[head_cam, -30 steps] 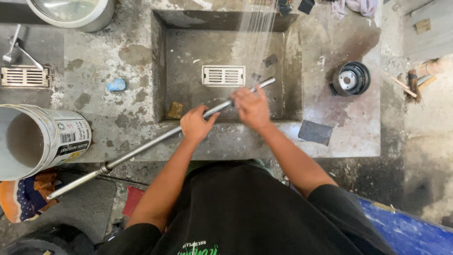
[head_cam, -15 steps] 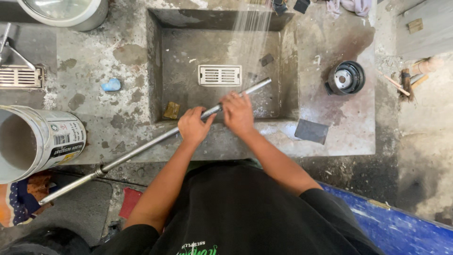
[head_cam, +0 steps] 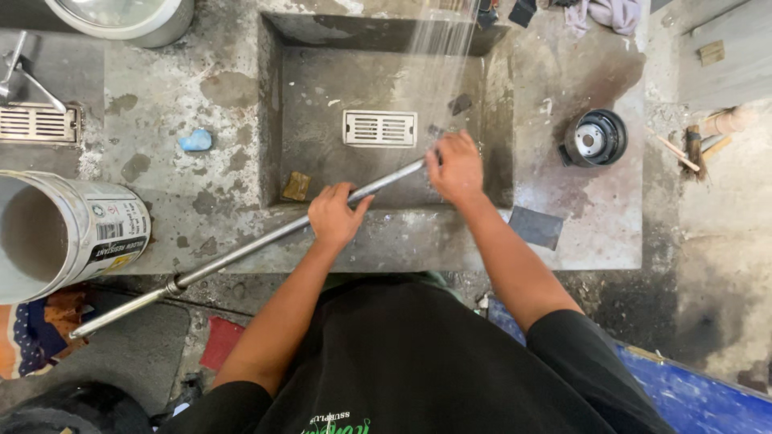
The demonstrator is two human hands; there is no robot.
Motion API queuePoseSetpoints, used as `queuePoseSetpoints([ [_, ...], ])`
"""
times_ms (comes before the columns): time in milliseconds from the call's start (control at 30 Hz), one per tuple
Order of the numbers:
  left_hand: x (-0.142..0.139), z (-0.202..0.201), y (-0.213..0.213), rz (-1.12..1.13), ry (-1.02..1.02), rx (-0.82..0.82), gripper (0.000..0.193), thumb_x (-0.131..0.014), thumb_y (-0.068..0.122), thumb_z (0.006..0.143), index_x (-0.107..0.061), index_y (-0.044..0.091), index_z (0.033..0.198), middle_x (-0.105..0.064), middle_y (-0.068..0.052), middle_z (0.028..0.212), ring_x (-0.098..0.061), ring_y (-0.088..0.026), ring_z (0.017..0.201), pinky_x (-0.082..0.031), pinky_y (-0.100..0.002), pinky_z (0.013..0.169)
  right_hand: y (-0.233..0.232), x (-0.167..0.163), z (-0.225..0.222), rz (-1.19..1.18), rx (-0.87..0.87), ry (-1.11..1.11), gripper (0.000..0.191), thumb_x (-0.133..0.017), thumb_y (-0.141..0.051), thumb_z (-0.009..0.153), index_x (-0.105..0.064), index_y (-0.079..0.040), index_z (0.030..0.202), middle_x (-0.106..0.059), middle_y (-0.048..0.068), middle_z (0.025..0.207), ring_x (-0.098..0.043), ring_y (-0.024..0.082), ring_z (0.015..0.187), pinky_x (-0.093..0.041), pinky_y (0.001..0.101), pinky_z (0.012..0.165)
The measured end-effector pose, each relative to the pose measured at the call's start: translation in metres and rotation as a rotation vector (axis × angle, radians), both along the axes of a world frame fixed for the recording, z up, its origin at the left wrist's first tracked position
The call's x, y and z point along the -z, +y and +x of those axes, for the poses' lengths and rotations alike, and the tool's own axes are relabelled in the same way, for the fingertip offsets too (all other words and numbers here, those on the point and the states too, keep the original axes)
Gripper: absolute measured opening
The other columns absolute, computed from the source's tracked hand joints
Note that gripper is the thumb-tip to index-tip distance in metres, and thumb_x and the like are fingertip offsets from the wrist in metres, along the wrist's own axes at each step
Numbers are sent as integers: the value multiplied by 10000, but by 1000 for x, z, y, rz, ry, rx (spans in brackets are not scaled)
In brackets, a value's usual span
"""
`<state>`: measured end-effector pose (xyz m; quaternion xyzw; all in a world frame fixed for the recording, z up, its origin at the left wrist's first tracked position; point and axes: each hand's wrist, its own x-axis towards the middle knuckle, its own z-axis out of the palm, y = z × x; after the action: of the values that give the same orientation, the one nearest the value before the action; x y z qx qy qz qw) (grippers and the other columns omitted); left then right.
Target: The person scrubs a long metal rod with a small abrasive pad in a concrete sink, then rinses it under running water. The rod is handled with both hands and moved back and forth along its length during scrubbing.
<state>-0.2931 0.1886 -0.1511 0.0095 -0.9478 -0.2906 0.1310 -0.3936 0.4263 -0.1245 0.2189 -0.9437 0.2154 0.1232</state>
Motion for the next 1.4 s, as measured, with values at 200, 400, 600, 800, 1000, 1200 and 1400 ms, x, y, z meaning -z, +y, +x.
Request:
queuePoseSetpoints([
  [200,3,-4,3,-5,7,-18,327,-835,358,789,-723,100,956,-731,-91,908,-675,-328,847,-519,-465,727,-76,2,42,7,-169,-77,303,-643,-337,911,-695,-72,1049,-675,148,1009,-610,354,1069,-282,584,1155],
  [400,3,-4,0,39,19,-26,363,-844,388,787,-716,98,965,-734,-111,898,-676,-349,832,-522,-481,723,-63,3,38,50,-231,-48,356,-593,-259,969,-667,-75,1265,-682,137,1157,-594,310,1196,-251,579,1177],
  [600,0,-9,6,-37,-18,-156,608,-825,668,685,-758,84,840,-734,-161,843,-699,-367,803,-549,-468,707,-19,2,17,-180,-239,-136,352,-641,-139,978,-660,-78,1324,-674,114,1279,-595,291,1254,-379,457,1179],
  [800,-7,-15,8,-44,-258,-183,725,-751,791,699,-736,66,704,-718,-182,764,-696,-385,750,-538,-494,659,-29,-3,20,-113,-172,-13,187,-782,-206,868,-742,-147,1041,-713,42,1120,-634,280,1171,-397,484,1058],
  [1000,-6,-20,9,-51,-275,-227,734,-728,803,697,-711,70,653,-708,-191,731,-694,-392,731,-531,-507,631,-47,-1,27,-210,-378,-138,238,-734,-118,840,-760,-105,1076,-741,52,1140,-659,276,1153,-451,460,1059],
  [1200,-4,-20,5,-52,-318,-225,728,-725,791,723,-708,66,646,-705,-195,736,-681,-401,733,-521,-516,635,8,-12,-10,-375,-116,-192,113,-745,-119,850,-800,-102,948,-779,110,946,-764,264,889,-594,365,804],
  [1400,-6,-21,7,-71,-239,-218,697,-730,767,732,-691,78,630,-696,-192,723,-675,-403,720,-518,-522,625,32,-91,-156,-581,38,96,158,-742,-158,1022,-736,-28,1111,-764,74,971,-712,155,892,-551,289,835],
])
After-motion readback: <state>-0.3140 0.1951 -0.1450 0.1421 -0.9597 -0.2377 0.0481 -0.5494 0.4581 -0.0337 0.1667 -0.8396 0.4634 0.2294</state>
